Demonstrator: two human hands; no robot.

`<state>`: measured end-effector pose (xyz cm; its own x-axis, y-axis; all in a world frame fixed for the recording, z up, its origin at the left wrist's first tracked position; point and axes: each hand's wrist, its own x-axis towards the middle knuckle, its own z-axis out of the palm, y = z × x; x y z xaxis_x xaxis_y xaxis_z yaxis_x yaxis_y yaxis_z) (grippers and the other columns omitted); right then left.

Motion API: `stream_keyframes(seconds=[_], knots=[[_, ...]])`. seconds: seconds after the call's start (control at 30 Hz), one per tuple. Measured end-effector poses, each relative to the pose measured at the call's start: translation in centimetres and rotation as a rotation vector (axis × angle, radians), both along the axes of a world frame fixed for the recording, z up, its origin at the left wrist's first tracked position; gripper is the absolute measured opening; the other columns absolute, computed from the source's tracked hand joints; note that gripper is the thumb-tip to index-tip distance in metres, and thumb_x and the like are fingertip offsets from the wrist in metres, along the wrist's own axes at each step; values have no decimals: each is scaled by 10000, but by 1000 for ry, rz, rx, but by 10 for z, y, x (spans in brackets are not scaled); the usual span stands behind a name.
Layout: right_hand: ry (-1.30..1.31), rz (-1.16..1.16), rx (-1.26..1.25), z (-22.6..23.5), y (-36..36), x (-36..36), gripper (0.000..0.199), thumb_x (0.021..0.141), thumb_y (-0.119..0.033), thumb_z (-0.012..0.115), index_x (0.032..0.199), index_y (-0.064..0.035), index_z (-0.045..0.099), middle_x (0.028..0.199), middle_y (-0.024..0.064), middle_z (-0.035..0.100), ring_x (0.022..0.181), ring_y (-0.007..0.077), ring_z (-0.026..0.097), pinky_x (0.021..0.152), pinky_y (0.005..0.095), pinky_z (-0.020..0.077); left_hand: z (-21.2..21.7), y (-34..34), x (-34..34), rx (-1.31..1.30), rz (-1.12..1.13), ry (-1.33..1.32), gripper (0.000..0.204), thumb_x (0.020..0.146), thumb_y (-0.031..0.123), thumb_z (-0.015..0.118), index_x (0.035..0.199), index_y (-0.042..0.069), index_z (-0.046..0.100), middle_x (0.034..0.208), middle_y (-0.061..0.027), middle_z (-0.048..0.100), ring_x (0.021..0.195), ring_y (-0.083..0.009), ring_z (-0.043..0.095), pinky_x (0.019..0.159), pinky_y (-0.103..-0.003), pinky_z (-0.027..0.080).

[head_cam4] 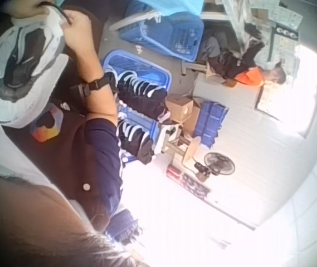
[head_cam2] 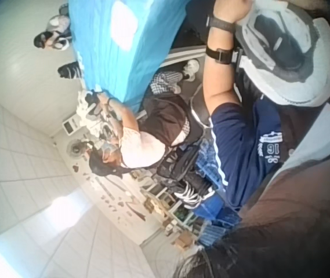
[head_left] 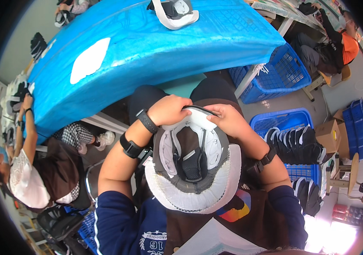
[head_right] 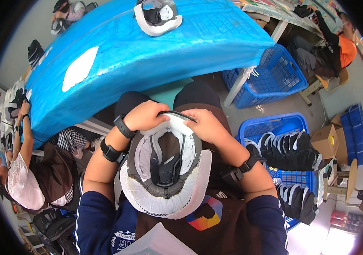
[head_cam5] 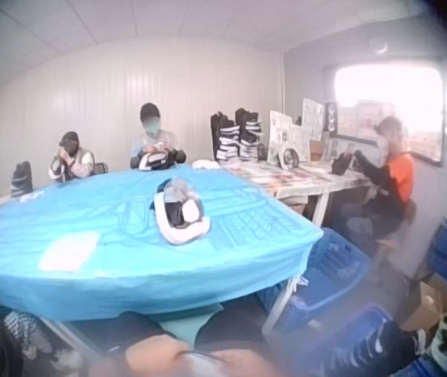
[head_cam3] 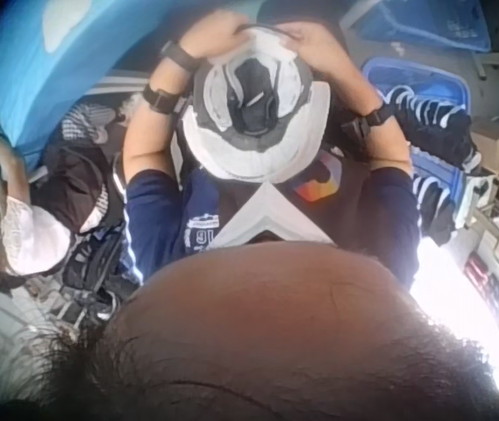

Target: The person repeatedly picks up black and white caps from a blue crate, inserts white foam inserts into the interior, and places the finished caps on a blue-covered table. The process is repeated multiple times with consistent hand motions.

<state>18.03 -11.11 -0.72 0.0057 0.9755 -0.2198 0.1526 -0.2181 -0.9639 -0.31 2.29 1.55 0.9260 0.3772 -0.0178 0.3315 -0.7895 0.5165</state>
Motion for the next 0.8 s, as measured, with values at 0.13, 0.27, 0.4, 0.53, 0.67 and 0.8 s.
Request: stream_keyframes(seconds=[0.13,0.27,0.4,0.53,0.67,0.8], knots=[[-293,56,82,9,-3,1,304,853,20,557,1151,78,579,1061,117,652,958,153,621,844,278,488,2,-2,1,-41,23,10,161,791,193,616,900,78,644,773,-170,639,762,-365,620,677,-451,485],[-51,46,60,3,-1,1,335,833,-1,591,1156,89,571,1072,138,652,953,169,626,842,292,487,5,-2,2,-77,-1,11,139,782,147,615,902,77,626,775,-169,640,770,-364,620,677,-454,484],[396,-20,-101,-9,-2,7,411,801,-4,640,1183,107,539,1083,167,641,968,190,620,861,304,476,7,-6,5,6,-22,76,138,773,101,601,908,75,613,784,-168,645,778,-364,623,685,-453,486],[448,-7,-152,-19,1,15,420,785,4,662,1176,98,539,1068,159,642,958,181,620,864,298,476,7,-11,6,64,3,131,163,767,96,593,925,86,631,798,-160,654,784,-357,628,703,-454,488],[455,13,-157,-23,2,16,396,780,14,659,1152,93,552,1056,156,646,943,178,624,850,300,483,5,-7,10,-11,-79,60,197,771,113,618,965,95,648,803,-153,657,773,-348,629,687,-438,489],[310,-25,-113,-19,-6,7,344,799,32,631,1133,85,570,1028,137,660,923,165,638,819,288,501,2,-3,17,-1,-173,57,192,784,121,622,973,101,650,803,-148,657,762,-345,628,678,-432,488]])
